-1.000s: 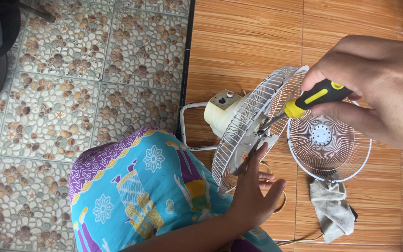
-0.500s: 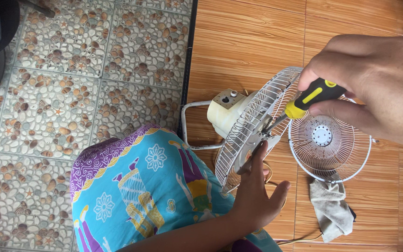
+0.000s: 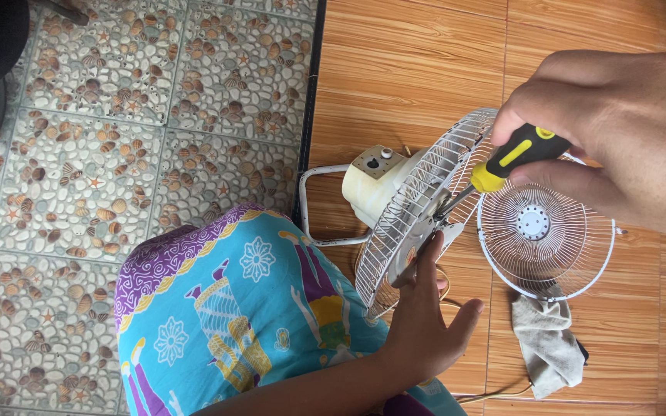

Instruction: The person uses a screwdriver to loosen screws on the front grille of a small electric fan. They hold the fan steady with one hand while turning the screwdriver with the other, working on multiple screws around the grille.

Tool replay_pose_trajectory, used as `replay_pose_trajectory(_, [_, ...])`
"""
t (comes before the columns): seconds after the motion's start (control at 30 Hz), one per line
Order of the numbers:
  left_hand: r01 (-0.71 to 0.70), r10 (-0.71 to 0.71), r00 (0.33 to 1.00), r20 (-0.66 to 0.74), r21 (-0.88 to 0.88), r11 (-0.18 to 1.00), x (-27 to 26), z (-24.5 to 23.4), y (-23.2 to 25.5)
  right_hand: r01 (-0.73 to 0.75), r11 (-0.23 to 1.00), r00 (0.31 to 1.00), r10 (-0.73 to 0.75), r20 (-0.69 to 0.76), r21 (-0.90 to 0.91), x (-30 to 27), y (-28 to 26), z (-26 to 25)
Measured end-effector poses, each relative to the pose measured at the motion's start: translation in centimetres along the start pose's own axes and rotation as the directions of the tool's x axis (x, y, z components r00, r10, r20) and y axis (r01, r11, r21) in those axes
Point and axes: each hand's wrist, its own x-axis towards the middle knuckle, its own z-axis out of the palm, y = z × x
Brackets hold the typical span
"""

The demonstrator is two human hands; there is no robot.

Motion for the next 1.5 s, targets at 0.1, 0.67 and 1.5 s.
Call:
replay_pose_trajectory(0.1, [0.018, -0.018, 1.000, 0.010, -0.008, 1.000, 0.0, -0.1, 0.0, 0.002, 1.000, 1.000, -0.002, -0.005, 0.017, 0.1, 0.0, 0.0])
replay_pose_trajectory(0.67, [0.008, -0.008, 1.000, 0.022, 0.015, 1.000, 0.0, -0.2, 0.0, -0.036, 0.993, 0.991, 0.051, 0.126, -0.115, 1.2, -1.0, -1.2])
replay_pose_trajectory(1.5, [-0.013, 0.012, 0.999, 0.041, 0.023, 1.000, 0.5, -0.8, 1.1, 0.077, 0.988, 0.995, -0.068, 0.076, -0.132, 1.7, -1.1, -1.2])
